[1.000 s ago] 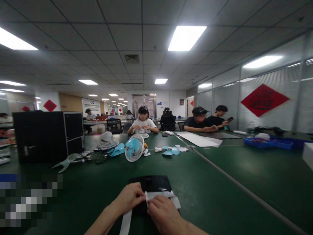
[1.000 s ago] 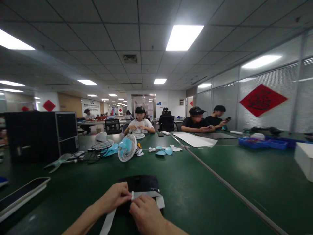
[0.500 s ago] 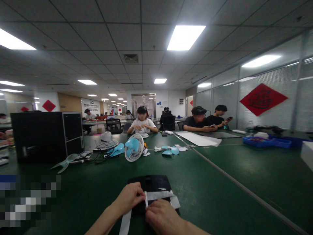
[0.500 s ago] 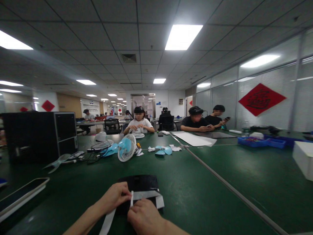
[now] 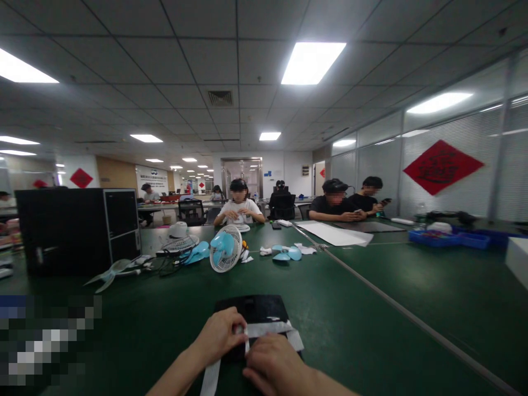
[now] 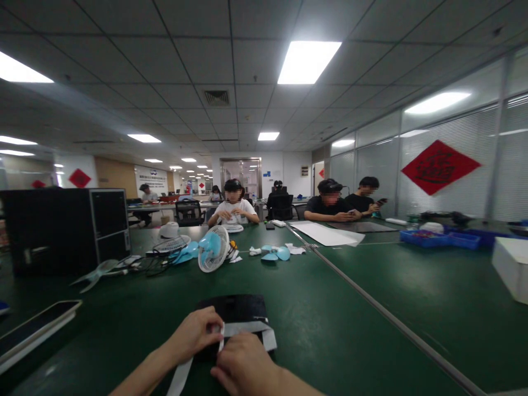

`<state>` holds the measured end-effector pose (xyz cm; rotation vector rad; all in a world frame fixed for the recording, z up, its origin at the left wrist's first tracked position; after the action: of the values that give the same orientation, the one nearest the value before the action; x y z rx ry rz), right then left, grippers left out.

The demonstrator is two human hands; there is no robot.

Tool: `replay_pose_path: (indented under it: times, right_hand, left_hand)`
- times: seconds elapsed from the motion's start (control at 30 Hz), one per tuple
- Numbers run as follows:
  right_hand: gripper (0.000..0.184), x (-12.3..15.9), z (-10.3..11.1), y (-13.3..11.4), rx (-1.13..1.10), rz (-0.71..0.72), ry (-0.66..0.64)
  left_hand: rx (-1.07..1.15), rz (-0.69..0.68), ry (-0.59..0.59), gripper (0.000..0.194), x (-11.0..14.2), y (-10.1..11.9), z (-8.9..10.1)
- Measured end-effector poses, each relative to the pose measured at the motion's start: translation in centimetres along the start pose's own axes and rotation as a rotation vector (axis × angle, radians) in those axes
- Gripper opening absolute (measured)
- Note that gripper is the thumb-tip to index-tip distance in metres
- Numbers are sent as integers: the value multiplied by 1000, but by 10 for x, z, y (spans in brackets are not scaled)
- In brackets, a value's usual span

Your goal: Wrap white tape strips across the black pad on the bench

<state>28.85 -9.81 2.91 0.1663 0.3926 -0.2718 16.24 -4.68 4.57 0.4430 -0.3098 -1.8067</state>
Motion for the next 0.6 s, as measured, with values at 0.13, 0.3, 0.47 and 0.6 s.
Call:
replay_pose_path:
  times: [0.13, 0.3, 0.47, 0.6]
  right_hand:
    - [16, -5, 7, 6, -10, -136, 68]
    - [14, -6, 1, 2, 21, -87, -5]
    - [12, 2, -6, 4, 36, -32, 28]
    - [16, 6, -16, 5, 68, 35, 28]
  left_hand:
    - [12, -19, -11, 24, 1, 1, 0]
    - [24, -37, -29, 23, 3, 2, 0]
    - [18, -17, -38, 23, 3, 0, 0]
    - [-3, -12, -56, 27, 3, 1, 1]
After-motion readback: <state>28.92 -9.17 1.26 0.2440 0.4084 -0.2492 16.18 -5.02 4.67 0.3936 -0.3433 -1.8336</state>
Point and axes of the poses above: each hand's wrist, its own x-axis away from the middle knuckle, its own z-axis out of the back of the hand, y = z × x, the point moved 6 cm from there along -x, towards the middle knuckle, and after that the axes turned 10 degrees about z, right-handed, at the moved point
